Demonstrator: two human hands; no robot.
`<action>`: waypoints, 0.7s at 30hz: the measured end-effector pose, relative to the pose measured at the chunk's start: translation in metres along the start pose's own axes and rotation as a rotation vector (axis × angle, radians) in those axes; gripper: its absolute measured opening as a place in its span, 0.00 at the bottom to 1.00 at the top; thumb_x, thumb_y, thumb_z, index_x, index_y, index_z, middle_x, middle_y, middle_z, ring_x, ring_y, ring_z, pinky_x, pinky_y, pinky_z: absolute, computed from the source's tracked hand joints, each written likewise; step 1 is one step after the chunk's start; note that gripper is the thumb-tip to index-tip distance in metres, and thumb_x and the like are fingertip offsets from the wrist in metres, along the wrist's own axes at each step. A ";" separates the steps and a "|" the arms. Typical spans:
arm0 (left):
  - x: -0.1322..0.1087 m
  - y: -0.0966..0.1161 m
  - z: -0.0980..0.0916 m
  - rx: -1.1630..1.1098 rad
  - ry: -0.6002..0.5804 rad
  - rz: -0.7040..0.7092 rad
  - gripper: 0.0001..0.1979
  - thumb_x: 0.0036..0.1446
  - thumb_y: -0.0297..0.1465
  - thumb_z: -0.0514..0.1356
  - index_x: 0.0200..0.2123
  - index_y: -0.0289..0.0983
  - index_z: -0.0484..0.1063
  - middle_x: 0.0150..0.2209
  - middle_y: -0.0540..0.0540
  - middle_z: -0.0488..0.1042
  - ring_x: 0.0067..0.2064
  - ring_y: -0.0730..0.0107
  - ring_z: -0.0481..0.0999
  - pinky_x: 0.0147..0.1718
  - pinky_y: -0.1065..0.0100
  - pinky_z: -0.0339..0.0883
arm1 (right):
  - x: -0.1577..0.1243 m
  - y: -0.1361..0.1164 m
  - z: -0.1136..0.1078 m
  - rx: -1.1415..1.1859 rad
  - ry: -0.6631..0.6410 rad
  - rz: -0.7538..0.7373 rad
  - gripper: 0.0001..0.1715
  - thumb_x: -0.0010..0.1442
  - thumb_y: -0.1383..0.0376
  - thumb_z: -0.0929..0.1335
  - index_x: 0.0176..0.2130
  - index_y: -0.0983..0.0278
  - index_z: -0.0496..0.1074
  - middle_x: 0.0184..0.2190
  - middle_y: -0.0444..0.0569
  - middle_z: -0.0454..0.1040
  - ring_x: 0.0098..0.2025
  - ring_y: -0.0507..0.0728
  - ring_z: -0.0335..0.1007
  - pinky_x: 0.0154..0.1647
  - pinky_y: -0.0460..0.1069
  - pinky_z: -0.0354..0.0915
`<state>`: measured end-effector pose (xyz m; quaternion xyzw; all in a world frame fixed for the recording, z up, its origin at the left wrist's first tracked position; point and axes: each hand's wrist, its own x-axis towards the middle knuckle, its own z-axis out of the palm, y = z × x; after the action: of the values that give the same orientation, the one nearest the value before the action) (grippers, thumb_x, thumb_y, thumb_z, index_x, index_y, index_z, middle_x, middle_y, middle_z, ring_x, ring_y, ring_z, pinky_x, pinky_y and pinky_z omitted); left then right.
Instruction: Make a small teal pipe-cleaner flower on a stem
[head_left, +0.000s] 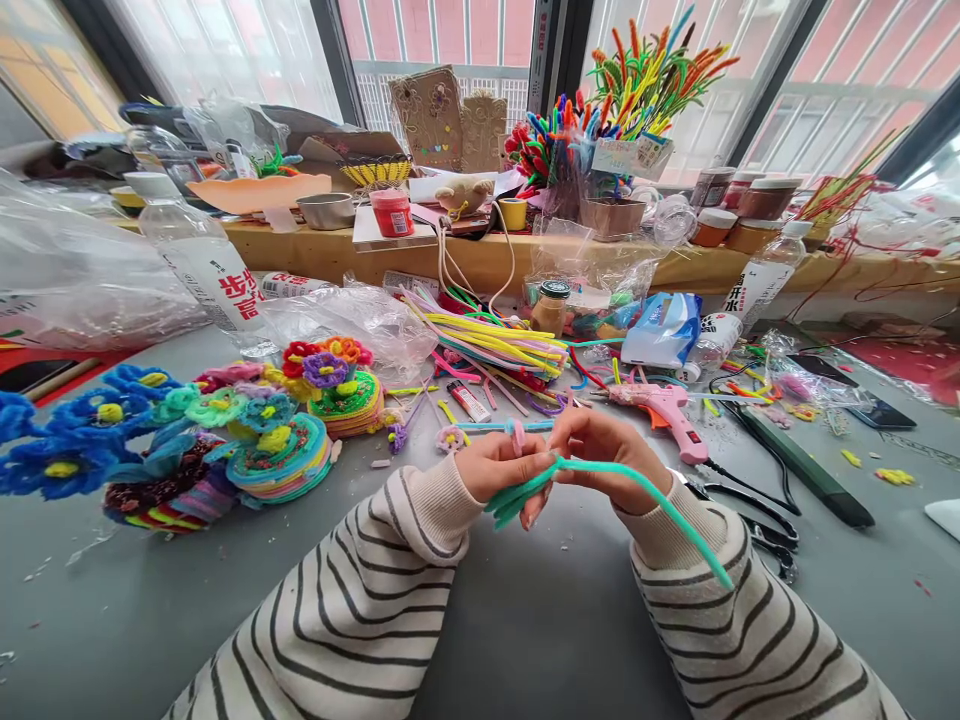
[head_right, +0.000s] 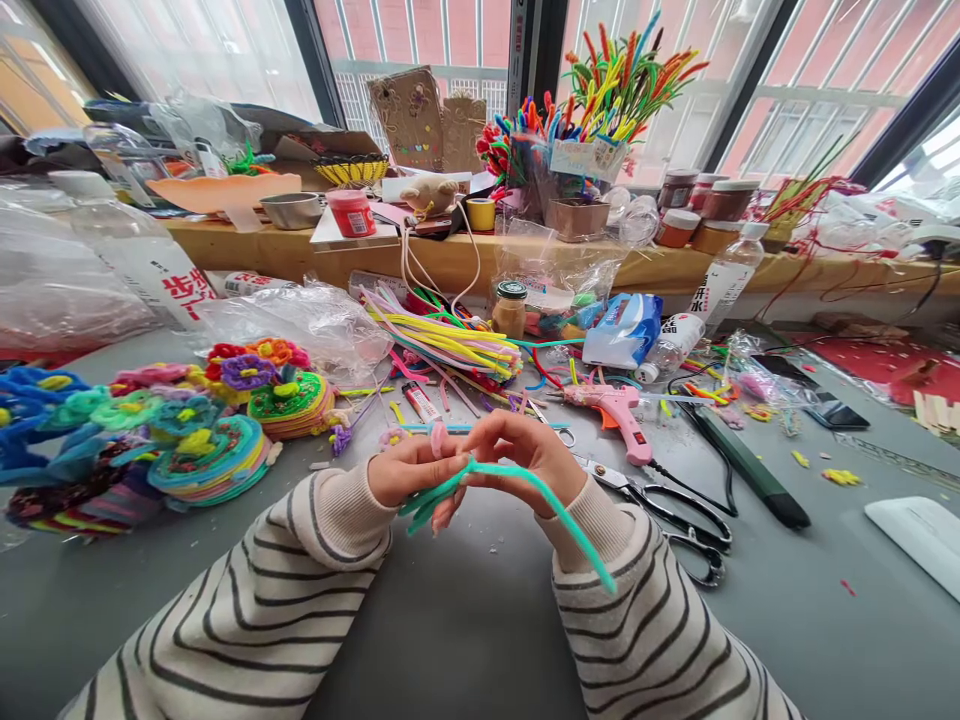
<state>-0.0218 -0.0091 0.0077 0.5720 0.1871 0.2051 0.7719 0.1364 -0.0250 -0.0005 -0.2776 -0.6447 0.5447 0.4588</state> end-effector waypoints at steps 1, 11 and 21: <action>0.001 -0.001 0.000 -0.008 -0.012 -0.010 0.14 0.47 0.39 0.53 0.23 0.33 0.60 0.11 0.53 0.65 0.13 0.80 0.64 0.14 0.77 0.59 | 0.000 -0.001 0.000 -0.030 -0.004 -0.031 0.08 0.42 0.68 0.69 0.28 0.62 0.67 0.24 0.42 0.62 0.26 0.49 0.59 0.25 0.45 0.57; 0.006 -0.005 0.001 0.081 0.232 0.086 0.14 0.47 0.39 0.53 0.21 0.33 0.60 0.12 0.54 0.64 0.14 0.81 0.63 0.14 0.78 0.57 | 0.001 -0.003 -0.002 -0.058 0.077 0.052 0.09 0.46 0.62 0.67 0.31 0.62 0.68 0.26 0.43 0.69 0.30 0.51 0.65 0.32 0.47 0.61; 0.003 -0.006 0.001 -0.135 0.034 -0.002 0.12 0.47 0.38 0.54 0.24 0.33 0.60 0.12 0.55 0.63 0.13 0.80 0.63 0.14 0.76 0.57 | 0.000 0.000 0.000 -0.140 0.132 -0.048 0.06 0.43 0.66 0.69 0.28 0.62 0.71 0.23 0.44 0.69 0.27 0.51 0.65 0.30 0.48 0.62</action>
<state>-0.0181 -0.0101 0.0017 0.5148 0.1866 0.2260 0.8056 0.1368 -0.0247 -0.0006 -0.3286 -0.6561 0.4676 0.4928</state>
